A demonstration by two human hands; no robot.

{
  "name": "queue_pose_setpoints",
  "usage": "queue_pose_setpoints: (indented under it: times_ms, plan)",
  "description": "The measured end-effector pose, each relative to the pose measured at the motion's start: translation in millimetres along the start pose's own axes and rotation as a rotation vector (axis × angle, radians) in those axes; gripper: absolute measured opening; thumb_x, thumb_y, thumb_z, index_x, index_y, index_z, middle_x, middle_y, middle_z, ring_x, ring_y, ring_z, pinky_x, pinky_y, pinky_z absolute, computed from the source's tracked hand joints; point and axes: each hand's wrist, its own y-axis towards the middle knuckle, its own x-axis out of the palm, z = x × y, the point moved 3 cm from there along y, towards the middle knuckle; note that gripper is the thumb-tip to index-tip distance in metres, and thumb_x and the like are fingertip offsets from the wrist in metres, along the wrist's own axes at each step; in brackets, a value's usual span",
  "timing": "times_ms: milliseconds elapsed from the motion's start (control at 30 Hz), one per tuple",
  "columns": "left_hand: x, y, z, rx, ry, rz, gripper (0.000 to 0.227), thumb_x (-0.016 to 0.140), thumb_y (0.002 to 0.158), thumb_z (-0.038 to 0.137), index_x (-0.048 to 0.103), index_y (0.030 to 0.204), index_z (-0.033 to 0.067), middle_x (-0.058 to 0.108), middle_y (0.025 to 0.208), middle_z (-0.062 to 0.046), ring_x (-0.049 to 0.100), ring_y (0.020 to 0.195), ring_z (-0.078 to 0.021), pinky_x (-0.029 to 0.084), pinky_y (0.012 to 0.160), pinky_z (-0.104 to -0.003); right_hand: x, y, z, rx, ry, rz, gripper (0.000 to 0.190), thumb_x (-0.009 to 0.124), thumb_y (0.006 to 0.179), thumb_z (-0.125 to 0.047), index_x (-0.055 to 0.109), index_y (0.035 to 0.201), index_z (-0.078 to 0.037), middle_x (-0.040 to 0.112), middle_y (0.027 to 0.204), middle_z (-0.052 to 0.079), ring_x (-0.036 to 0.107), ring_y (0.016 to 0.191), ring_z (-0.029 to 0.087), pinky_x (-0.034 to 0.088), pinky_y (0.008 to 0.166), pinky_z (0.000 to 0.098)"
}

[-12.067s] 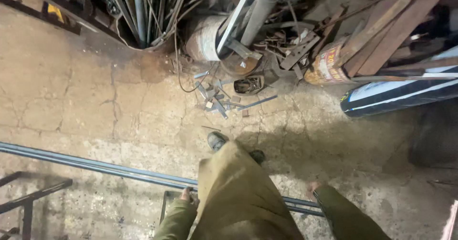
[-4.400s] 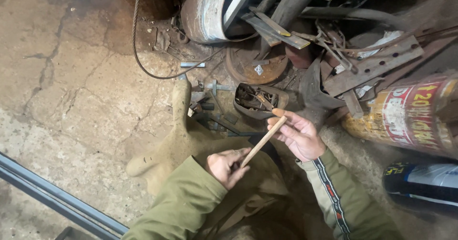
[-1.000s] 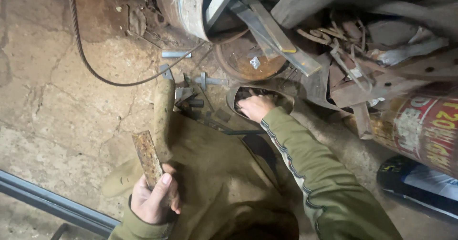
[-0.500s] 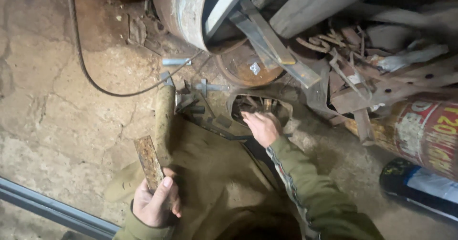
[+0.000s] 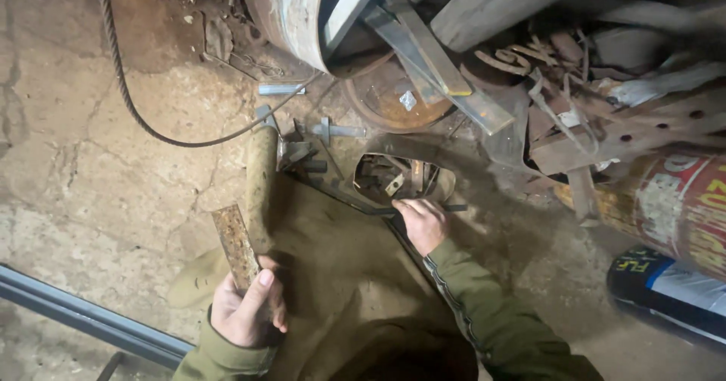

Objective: Sorting and arranging various metal plates and pieces on a workbench and beam.

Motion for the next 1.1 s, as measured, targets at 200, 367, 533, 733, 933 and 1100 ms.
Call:
queue_pose_setpoints:
  times_ms: [200,367,533,733,933,1100]
  plan:
    - [6,3,3,0.011,0.011,-0.001,0.022,0.059,0.096,0.010,0.057,0.114,-0.0015,0.053,0.061,-0.010,0.052,0.040,-0.0211,0.047,0.036,-0.034,13,-16,9,-0.009,-0.040,-0.056,0.032,0.064,0.085,-0.004,0.076,0.114,-0.011,0.074,0.107,0.004,0.071,0.095,0.023,0.057,0.085,0.0359]
    - [8,-1,2,0.001,0.002,0.038,0.022,0.060,0.095,0.010,0.057,0.113,-0.0013,0.052,0.061,-0.009,0.051,0.040,-0.0205,0.045,0.035,-0.034,12,13,24,0.363,0.047,-0.382,0.019,0.070,0.095,-0.029,0.078,0.108,-0.018,0.077,0.097,0.005,0.074,0.072,0.025,0.058,0.064,0.0396]
    - [4,-4,-4,-0.002,0.013,0.015,0.022,0.059,0.096,0.011,0.057,0.113,-0.0020,0.052,0.059,-0.009,0.051,0.038,-0.0216,0.046,0.035,-0.035,49,77,61,0.183,-0.120,-0.529,0.025,0.072,0.087,-0.021,0.072,0.108,-0.007,0.075,0.086,0.020,0.073,0.083,0.040,0.057,0.073,0.0535]
    - [8,-11,-1,0.023,-0.046,-0.016,0.022,0.059,0.096,0.011,0.057,0.112,-0.0028,0.053,0.059,-0.010,0.052,0.038,-0.0222,0.048,0.035,-0.036,67,102,51,0.074,-0.398,-0.570,0.013,0.061,0.089,-0.012,0.073,0.090,-0.007,0.075,0.088,0.018,0.075,0.083,0.038,0.059,0.071,0.0517]
    - [11,-13,-1,0.016,-0.027,0.019,0.022,0.060,0.095,0.010,0.056,0.113,-0.0027,0.053,0.061,-0.010,0.051,0.039,-0.0215,0.047,0.036,-0.035,82,97,54,-0.107,-0.418,-0.565,0.015,0.055,0.095,-0.015,0.069,0.091,-0.010,0.076,0.083,0.013,0.076,0.075,0.033,0.058,0.069,0.0508]
    - [8,-10,-1,0.012,-0.012,0.019,0.023,0.059,0.095,0.011,0.056,0.114,-0.0024,0.052,0.058,-0.010,0.051,0.038,-0.0215,0.047,0.035,-0.036,84,102,60,-0.113,-0.389,-0.562,0.013,0.059,0.091,-0.020,0.069,0.093,-0.012,0.075,0.081,0.012,0.074,0.072,0.035,0.056,0.068,0.0542]
